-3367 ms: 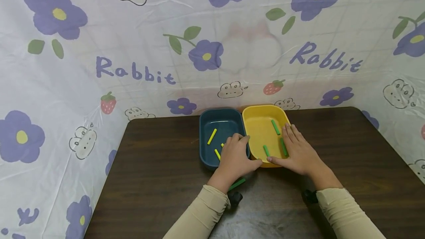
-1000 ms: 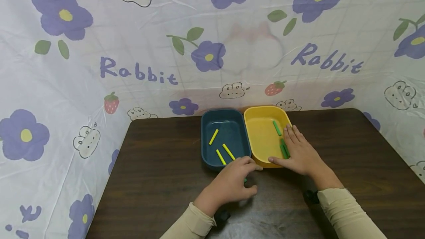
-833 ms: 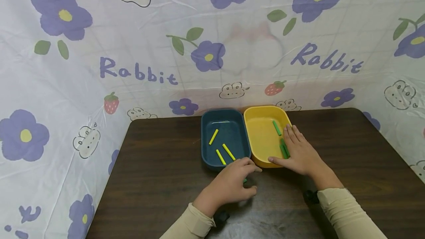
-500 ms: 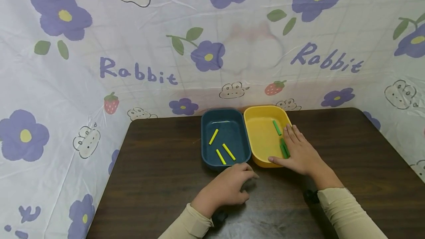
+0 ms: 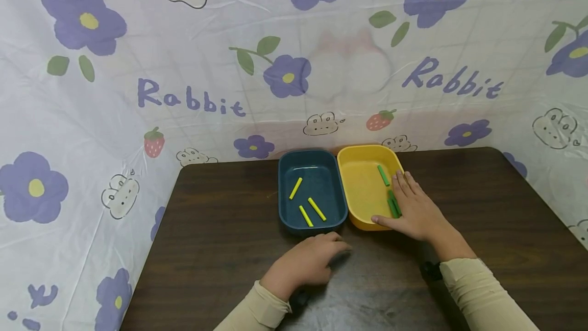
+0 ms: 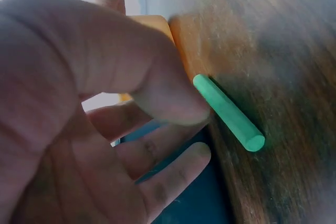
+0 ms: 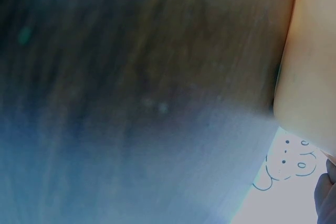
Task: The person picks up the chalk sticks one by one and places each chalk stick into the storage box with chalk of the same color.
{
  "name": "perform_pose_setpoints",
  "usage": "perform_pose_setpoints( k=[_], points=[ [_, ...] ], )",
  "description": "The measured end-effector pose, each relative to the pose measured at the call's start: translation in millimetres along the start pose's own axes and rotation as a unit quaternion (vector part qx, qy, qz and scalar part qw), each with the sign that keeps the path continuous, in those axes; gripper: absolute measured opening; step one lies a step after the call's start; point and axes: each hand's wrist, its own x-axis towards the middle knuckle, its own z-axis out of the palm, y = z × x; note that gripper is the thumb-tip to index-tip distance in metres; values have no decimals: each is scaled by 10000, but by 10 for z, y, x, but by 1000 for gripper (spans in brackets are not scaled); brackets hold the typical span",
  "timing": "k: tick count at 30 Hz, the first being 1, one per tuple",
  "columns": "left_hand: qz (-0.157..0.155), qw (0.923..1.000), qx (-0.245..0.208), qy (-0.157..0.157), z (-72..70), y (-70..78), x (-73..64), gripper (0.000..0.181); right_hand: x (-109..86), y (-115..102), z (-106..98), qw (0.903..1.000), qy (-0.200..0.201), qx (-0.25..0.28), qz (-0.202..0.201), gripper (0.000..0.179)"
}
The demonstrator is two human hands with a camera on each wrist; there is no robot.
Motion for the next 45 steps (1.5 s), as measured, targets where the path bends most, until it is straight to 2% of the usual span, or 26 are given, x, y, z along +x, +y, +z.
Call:
perform_pose_setpoints(
  k=[6,19,26,35,45],
  points=[
    [-47,10000,45,-4,13,-8,-6,64,7,7,-4,10000,-44,-16,21,124],
    [-322,9992,-9,-224,-35,-5,-35,62,7,-3,-15,10000,-22,-12,-4,123],
    [-523,9977,-51,-427,-68,19,-59,75,10,11,-4,10000,-80,-16,19,123],
    [-492,9972,-189,-539,-73,16,-91,89,-2,-15,-12,10000,-63,17,41,123],
    [-430,9972,16,-614,-77,33,-83,88,1,-21,-11,10000,-26,9,67,122]
  ],
)
